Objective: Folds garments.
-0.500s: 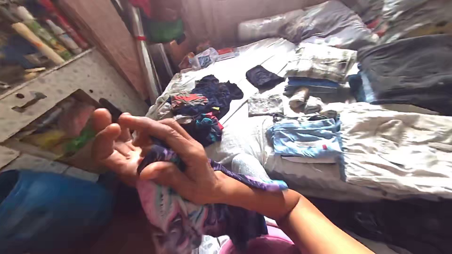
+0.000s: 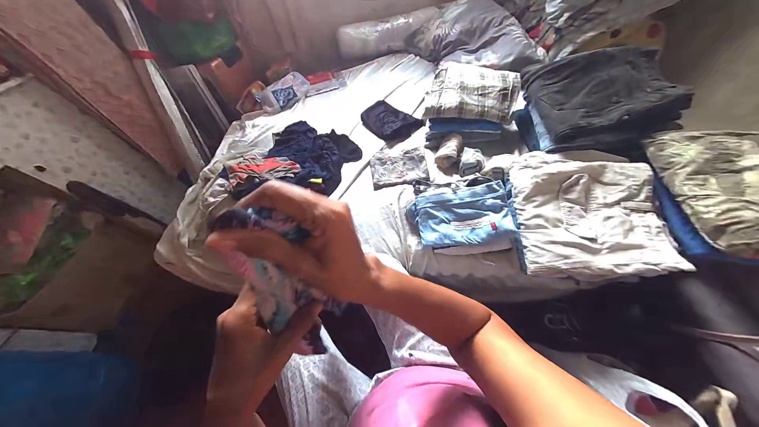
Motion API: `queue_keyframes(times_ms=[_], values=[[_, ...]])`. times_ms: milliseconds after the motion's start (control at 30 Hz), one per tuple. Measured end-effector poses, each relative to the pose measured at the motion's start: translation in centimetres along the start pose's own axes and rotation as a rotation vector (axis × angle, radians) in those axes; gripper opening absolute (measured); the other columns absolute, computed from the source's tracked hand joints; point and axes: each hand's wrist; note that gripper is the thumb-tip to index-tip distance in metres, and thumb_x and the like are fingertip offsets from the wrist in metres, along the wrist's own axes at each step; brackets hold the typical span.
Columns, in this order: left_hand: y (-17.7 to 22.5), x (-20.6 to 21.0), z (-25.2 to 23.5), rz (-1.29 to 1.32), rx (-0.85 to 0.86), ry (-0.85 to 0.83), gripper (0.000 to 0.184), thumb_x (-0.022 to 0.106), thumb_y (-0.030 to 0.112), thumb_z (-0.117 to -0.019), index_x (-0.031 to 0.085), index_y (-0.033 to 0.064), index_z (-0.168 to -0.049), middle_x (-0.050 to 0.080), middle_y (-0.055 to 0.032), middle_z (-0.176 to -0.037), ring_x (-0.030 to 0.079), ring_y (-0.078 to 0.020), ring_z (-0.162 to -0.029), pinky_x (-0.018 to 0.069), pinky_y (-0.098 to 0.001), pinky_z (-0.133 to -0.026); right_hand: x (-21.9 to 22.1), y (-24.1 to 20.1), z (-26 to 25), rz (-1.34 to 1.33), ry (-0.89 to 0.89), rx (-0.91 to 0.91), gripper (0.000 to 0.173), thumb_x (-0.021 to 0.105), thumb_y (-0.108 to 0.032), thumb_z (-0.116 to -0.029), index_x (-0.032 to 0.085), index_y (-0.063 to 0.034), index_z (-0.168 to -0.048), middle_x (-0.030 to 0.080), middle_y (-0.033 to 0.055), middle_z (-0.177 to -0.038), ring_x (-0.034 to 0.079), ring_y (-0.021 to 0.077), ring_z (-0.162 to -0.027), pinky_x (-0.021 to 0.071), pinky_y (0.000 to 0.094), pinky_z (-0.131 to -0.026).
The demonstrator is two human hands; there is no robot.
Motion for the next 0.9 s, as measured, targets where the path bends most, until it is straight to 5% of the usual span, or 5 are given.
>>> queue_keyframes(times_ms=[133, 400, 567, 733, 900], values=[[-0.6, -1.1, -0.9, -0.298, 0.047, -0.086, 0.034, 0.067, 0.029, -0.0831, 0.073, -0.0015, -0.097, 0.072, -0.0171, -0.087, 0.071, -0.0293, -0.08, 0.0554, -0.0536, -0.072, -2.7, 0.4, -1.7, -0.07, 0.074, -0.004, 0.009, 0.068, 0.001, -0.0914, 0.068, 0.0099, -0.095, 0.069, 0.0083, -0.082, 0.064, 0.0045, -0.071, 0.0555, 0.0225, -0.064], [-2.5, -2.7, -6.2, 0.02, 0.127, -0.125, 0.024, 0.067, 0.019, -0.0938, 0.069, 0.0069, -0.114, 0.07, 0.0068, -0.098, 0.064, 0.0093, -0.084, 0.0542, -0.0122, -0.077, -11.0, 3.0, -3.1, 0.047, 0.073, 0.167, 0.012, 0.057, -0.006, -0.1022, 0.065, -0.0055, -0.094, 0.068, -0.0087, -0.077, 0.065, -0.0025, -0.069, 0.0573, 0.0186, -0.065], [-3.6, 0.4, -7.7, 0.046, 0.15, -0.108, 0.027, 0.054, 0.015, -0.0928, 0.067, 0.0002, -0.112, 0.069, -0.0005, -0.096, 0.063, 0.0059, -0.084, 0.0539, -0.0159, -0.077, -13.8, 6.0, -1.0, 0.11, 0.124, 0.259, 0.013, 0.058, -0.006, -0.1002, 0.066, -0.0001, -0.091, 0.066, -0.0061, -0.069, 0.06, -0.0036, -0.06, 0.0529, 0.0172, -0.058], [-2.5, 0.9, -4.9, 0.226, 0.27, -0.257, 0.028, 0.053, 0.026, -0.1044, 0.063, 0.0069, -0.122, 0.069, 0.0097, -0.119, 0.061, 0.0086, -0.108, 0.0518, -0.0152, -0.095, -17.0, 3.3, 3.0, -0.04, 0.039, 0.285, 0.014, 0.058, -0.01, -0.101, 0.065, -0.0004, -0.094, 0.065, -0.0036, -0.073, 0.06, -0.0019, -0.064, 0.0524, 0.0169, -0.059], [-2.3, 2.9, 1.6, 0.343, 0.181, -0.663, 0.026, 0.053, 0.007, -0.1026, 0.066, -0.0065, -0.12, 0.072, -0.0167, -0.119, 0.068, -0.0123, -0.112, 0.0542, -0.0313, -0.101, -21.8, 1.9, 12.9, -0.299, -0.406, 0.454, 0.028, 0.065, -0.038, -0.0999, 0.07, -0.0096, -0.101, 0.075, -0.0072, -0.092, 0.069, -0.0031, -0.083, 0.0575, 0.0167, -0.074]])
Point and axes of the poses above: each hand's wrist, its own z-axis away from the middle knuckle, its own x-axis out of the palm, y = z × x
